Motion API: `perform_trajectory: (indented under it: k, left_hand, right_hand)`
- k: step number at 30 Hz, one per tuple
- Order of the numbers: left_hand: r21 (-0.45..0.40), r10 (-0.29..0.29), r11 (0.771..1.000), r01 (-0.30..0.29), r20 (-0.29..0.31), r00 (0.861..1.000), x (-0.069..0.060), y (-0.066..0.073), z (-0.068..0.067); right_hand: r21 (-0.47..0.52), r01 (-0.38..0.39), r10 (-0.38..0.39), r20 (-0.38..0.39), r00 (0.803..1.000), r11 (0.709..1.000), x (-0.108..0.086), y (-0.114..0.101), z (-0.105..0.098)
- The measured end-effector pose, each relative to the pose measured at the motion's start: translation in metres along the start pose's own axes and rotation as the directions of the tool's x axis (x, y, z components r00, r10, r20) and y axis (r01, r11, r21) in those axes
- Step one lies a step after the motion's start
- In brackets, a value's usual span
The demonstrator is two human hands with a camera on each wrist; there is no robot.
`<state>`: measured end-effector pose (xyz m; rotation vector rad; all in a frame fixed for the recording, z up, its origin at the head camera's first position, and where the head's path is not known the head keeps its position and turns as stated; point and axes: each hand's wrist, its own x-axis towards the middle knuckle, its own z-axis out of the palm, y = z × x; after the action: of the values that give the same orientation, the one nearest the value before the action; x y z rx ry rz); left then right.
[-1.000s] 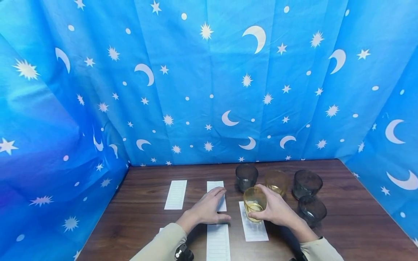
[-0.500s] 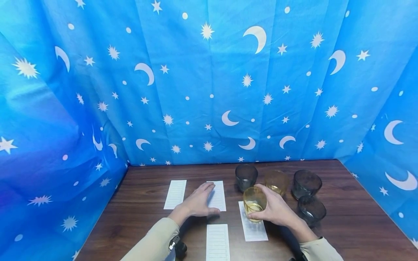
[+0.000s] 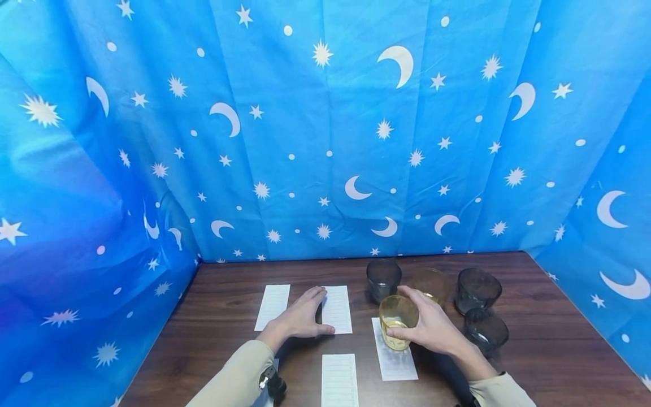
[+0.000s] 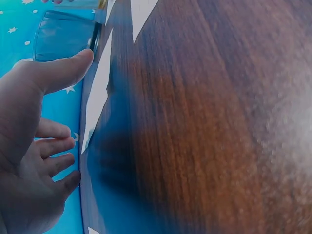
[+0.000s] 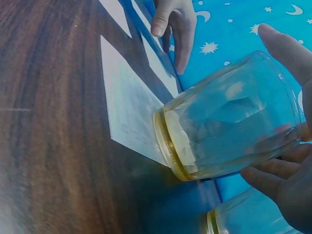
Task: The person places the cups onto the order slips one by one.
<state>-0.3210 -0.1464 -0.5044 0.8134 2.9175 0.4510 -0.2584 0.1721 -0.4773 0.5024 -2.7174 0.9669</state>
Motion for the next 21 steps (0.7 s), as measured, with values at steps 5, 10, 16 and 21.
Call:
perform_trajectory:
  k: [5, 10, 16, 21]
  left_hand:
    - [-0.005, -0.012, 1.000, 0.012, 0.005, 1.000, 0.002, -0.002, 0.002]
    - [-0.006, -0.015, 1.000, 0.015, 0.006, 1.000, 0.002, -0.004, 0.003]
    - [-0.016, -0.013, 1.000, 0.013, 0.013, 1.000, 0.002, -0.005, 0.003]
    - [-0.021, -0.012, 1.000, 0.012, 0.018, 1.000, 0.002, -0.005, 0.003]
  right_hand:
    - [0.021, 0.010, -0.009, -0.042, 0.999, 1.000, 0.002, -0.001, -0.005]
    - [0.039, 0.066, -0.062, -0.093, 0.994, 0.997, 0.006, -0.003, -0.010]
    - [0.076, 0.096, -0.087, -0.109, 0.990, 0.993, 0.012, -0.006, -0.014]
    - [0.085, 0.078, -0.069, -0.099, 0.993, 0.993, 0.018, -0.009, -0.018]
